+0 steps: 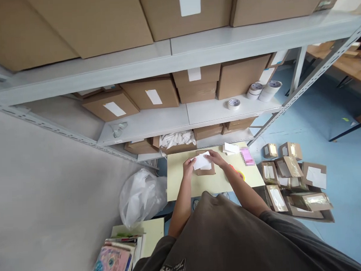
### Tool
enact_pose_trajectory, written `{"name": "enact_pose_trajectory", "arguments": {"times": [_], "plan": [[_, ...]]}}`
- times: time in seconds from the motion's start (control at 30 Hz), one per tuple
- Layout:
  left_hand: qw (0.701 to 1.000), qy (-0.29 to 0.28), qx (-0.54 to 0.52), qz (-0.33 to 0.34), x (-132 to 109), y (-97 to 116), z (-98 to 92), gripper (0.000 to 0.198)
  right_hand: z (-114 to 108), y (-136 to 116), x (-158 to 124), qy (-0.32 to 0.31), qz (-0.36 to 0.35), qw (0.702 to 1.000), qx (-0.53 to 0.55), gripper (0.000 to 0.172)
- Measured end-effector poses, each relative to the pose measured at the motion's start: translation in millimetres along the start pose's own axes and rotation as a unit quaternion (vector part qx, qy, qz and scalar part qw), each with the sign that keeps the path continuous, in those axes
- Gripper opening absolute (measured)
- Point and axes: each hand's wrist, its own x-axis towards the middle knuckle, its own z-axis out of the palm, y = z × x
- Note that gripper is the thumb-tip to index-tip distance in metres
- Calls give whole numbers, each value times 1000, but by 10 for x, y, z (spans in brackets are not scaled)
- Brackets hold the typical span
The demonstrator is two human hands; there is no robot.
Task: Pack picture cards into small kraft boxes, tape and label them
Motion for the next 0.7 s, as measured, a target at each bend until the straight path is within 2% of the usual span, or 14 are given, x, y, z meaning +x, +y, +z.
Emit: {"name": "enact_pose_trajectory", "arguments": {"times": [0.1,0.2,0.3,0.37,0.5,0.6,0.7], "plan": [[999,2,-35,12,-57,114,-332,70,390,-86,-90,2,22,998,55,52],[997,-24,-76,-4,-129,173,-588,70,760,-137,-126,69,21,990,118,56],[994,-75,-54,-53,-207,147,-709,64,1100,-142,-164,117,31,978,172,56],[995,-75,-50,-51,-235,116,-732,62,1256,-134,-214,121,41,977,172,55],[998,-33,-56,12,-205,139,-755,55,1320,-159,-375,79,65,990,92,49],[998,-18,-40,55,-159,221,-753,49,1213,-238,-507,33,63,995,69,43],[996,-10,-40,76,-162,289,-670,48,1069,-338,-614,12,46,996,78,41]]}}
